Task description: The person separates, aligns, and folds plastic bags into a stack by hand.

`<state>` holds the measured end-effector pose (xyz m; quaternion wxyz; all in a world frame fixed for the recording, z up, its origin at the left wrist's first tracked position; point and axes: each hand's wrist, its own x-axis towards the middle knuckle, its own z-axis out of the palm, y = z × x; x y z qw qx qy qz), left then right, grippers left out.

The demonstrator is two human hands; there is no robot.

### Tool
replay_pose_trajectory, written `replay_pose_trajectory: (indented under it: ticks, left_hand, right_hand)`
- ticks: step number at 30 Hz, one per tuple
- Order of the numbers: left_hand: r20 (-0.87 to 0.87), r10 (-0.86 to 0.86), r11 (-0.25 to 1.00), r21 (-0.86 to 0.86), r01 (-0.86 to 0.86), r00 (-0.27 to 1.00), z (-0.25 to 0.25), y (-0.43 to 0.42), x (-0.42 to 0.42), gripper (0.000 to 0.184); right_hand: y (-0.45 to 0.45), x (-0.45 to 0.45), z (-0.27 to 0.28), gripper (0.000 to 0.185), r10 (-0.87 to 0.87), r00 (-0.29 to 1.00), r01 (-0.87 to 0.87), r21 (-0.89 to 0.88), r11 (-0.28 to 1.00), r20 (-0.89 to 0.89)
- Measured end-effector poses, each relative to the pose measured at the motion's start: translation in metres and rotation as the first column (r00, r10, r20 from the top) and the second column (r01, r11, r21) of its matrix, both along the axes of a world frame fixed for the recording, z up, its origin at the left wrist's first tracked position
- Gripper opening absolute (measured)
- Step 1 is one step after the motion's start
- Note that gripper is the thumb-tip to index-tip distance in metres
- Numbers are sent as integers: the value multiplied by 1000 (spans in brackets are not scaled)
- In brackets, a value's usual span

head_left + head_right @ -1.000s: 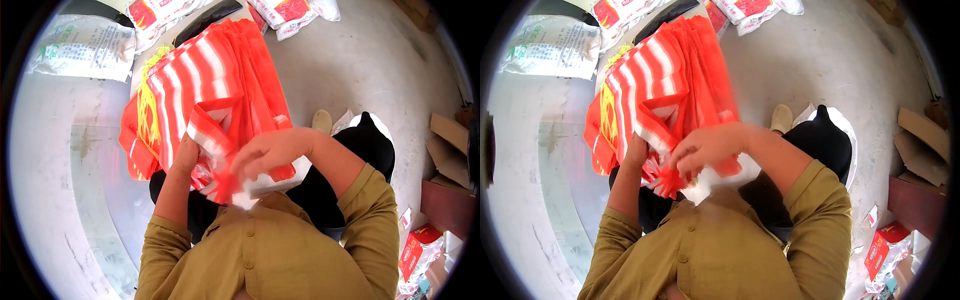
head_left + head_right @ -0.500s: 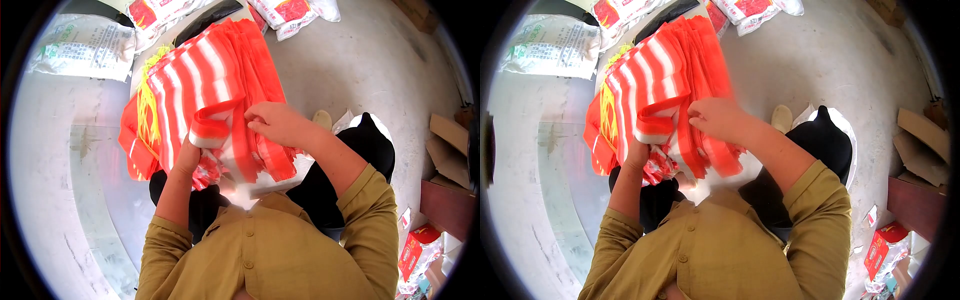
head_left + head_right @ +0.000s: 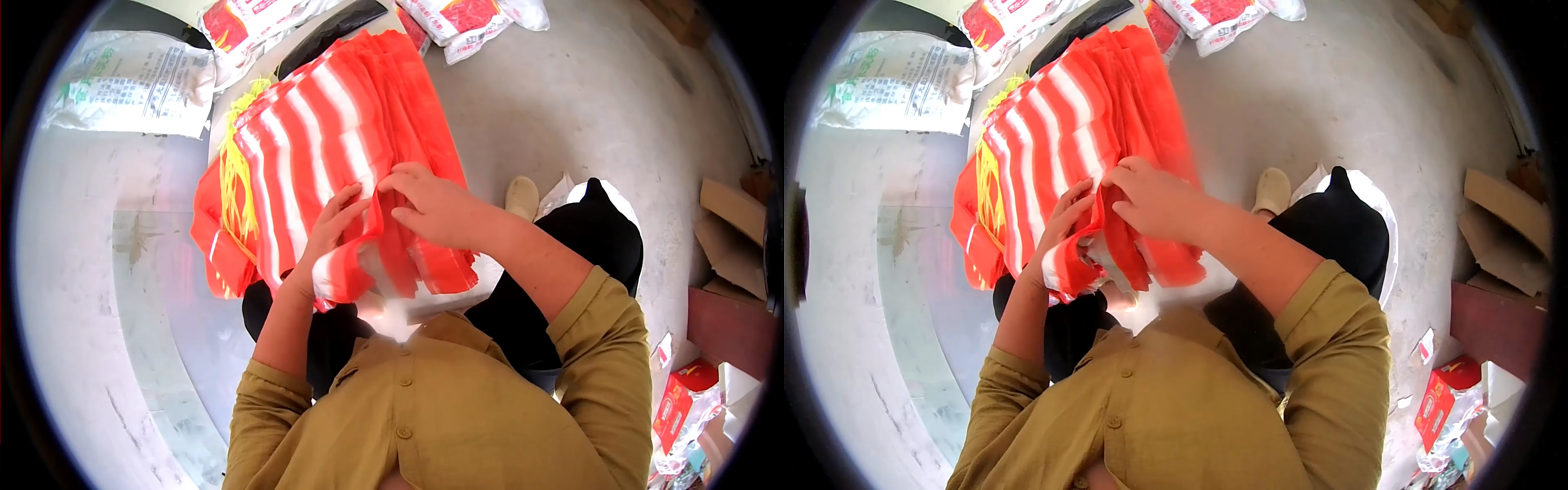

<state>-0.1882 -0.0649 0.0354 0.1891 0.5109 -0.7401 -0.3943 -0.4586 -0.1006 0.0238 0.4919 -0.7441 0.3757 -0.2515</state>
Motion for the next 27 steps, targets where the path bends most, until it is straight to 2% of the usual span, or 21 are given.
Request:
replay_pose_trajectory:
  ticks: [1,3,4,5,6,9,12,13,16,19,21,22,25,27]
  left_hand:
    - [55,-26,999,-43,29,998,0,0,0,63]
    - [61,27,999,38,-30,998,12,7,-11,72]
    - [65,55,995,78,-60,996,18,8,-16,77]
    - [212,-77,993,-75,95,974,14,8,-10,91]
    - [266,-87,991,-75,111,960,19,9,-13,92]
    - [430,-119,986,-56,158,895,35,15,-22,96]
    - [575,-127,966,-112,232,809,35,18,-23,95]
    - [609,-111,948,-171,267,785,27,18,-18,92]
    - [605,-67,937,-236,259,794,15,20,-18,91]
    - [611,-7,899,-343,273,792,2,20,-17,79]
    - [608,20,878,-391,277,793,-3,20,-16,73]
    - [612,26,870,-403,283,790,-4,20,-14,71]
    - [605,28,862,-418,288,796,-6,20,-11,67]
    - [594,22,860,-421,288,804,-6,19,-10,66]
  right_hand:
    - [1,2,2,37,7,1000,-6,34,999,-5]
    - [3,2,9,36,23,1000,-21,101,995,-16]
    - [5,0,13,35,80,997,-81,137,987,13]
    - [7,-2,18,34,135,990,-141,172,975,43]
    - [9,-3,21,33,189,979,-200,204,958,76]
    - [18,2,22,30,445,896,-416,345,841,-4]
    - [27,-1,26,28,589,804,-586,267,765,80]
    - [30,-1,24,28,603,779,-626,262,734,171]
    - [30,-10,32,29,597,768,-640,288,713,231]
    - [16,-28,55,28,565,812,-580,304,756,145]
    - [4,-32,43,27,259,963,-268,318,910,70]
    - [-2,-32,34,27,90,995,-95,315,944,31]
    - [-18,-39,-4,28,-152,986,152,-5,988,-68]
    - [-18,-36,-16,29,-166,981,160,-59,985,-105]
